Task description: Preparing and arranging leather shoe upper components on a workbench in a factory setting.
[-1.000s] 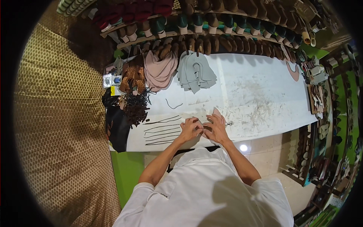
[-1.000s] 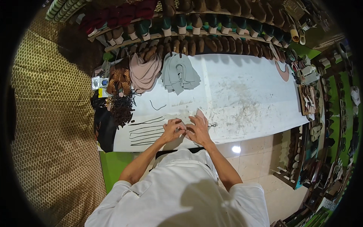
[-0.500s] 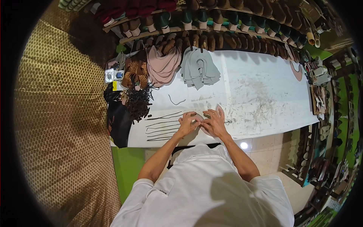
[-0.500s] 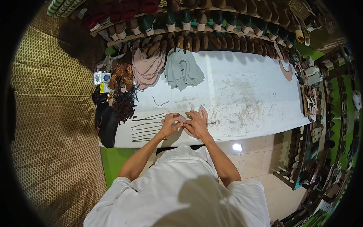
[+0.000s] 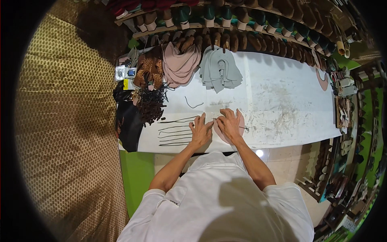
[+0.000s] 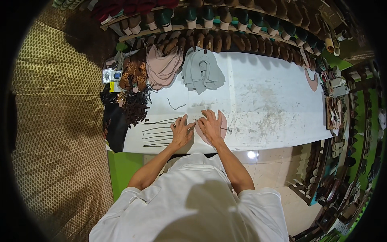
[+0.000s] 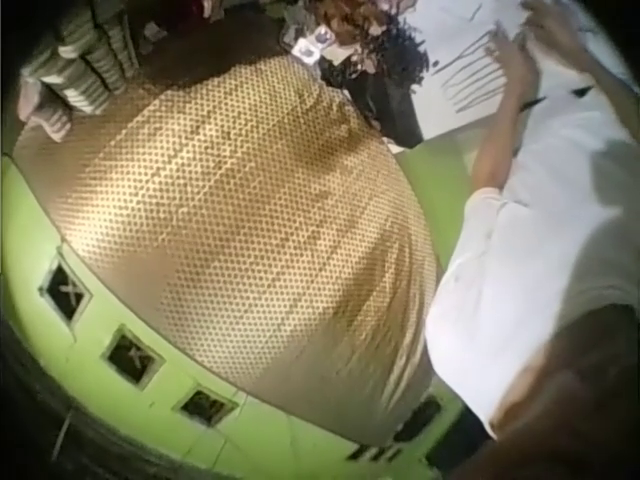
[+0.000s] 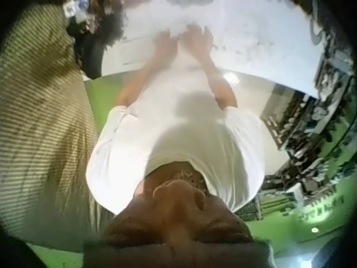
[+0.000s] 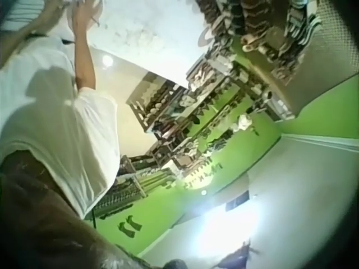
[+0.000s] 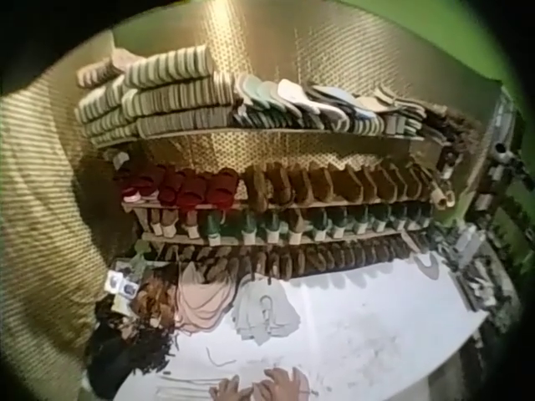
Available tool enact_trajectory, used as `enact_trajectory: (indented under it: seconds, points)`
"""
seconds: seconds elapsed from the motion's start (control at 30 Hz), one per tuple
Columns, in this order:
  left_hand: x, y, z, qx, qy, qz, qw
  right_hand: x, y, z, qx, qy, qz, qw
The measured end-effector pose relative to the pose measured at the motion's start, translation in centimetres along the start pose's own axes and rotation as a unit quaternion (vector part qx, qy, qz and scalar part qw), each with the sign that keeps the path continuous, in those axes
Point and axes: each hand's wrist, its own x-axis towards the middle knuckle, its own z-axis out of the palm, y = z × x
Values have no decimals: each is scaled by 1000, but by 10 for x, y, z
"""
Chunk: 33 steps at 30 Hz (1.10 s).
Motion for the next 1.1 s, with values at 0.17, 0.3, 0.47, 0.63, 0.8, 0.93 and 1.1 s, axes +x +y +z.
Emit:
enact_trajectory:
  seconds: [0.17, 0.3, 0.47, 0.63, 0.8, 0.93, 1.1]
  points:
    - [1, -1, -4, -18, 6, 13, 1000, 5, 1, 8, 2, -3, -9, 1000]
    - [3, 1, -9, -24, -15, 10, 1000, 6, 3, 13, -6, -2, -13, 1000]
    - [5, 1, -10, -14, -21, 8, 1000, 9, -1, 12, -29, -10, -6, 1000]
    - [8, -4, -6, -13, 18, 26, 999, 11, -2, 12, -61, -27, -19, 998]
    - [10, -5, -6, 8, 14, 31, 999, 13, -4, 12, -71, -40, -12, 997]
    - [11, -1, -11, 28, 5, 36, 999, 13, -5, 12, -73, -37, -4, 997]
    - [13, 4, -16, 66, -22, 40, 997, 12, -6, 12, -96, -46, -3, 994]
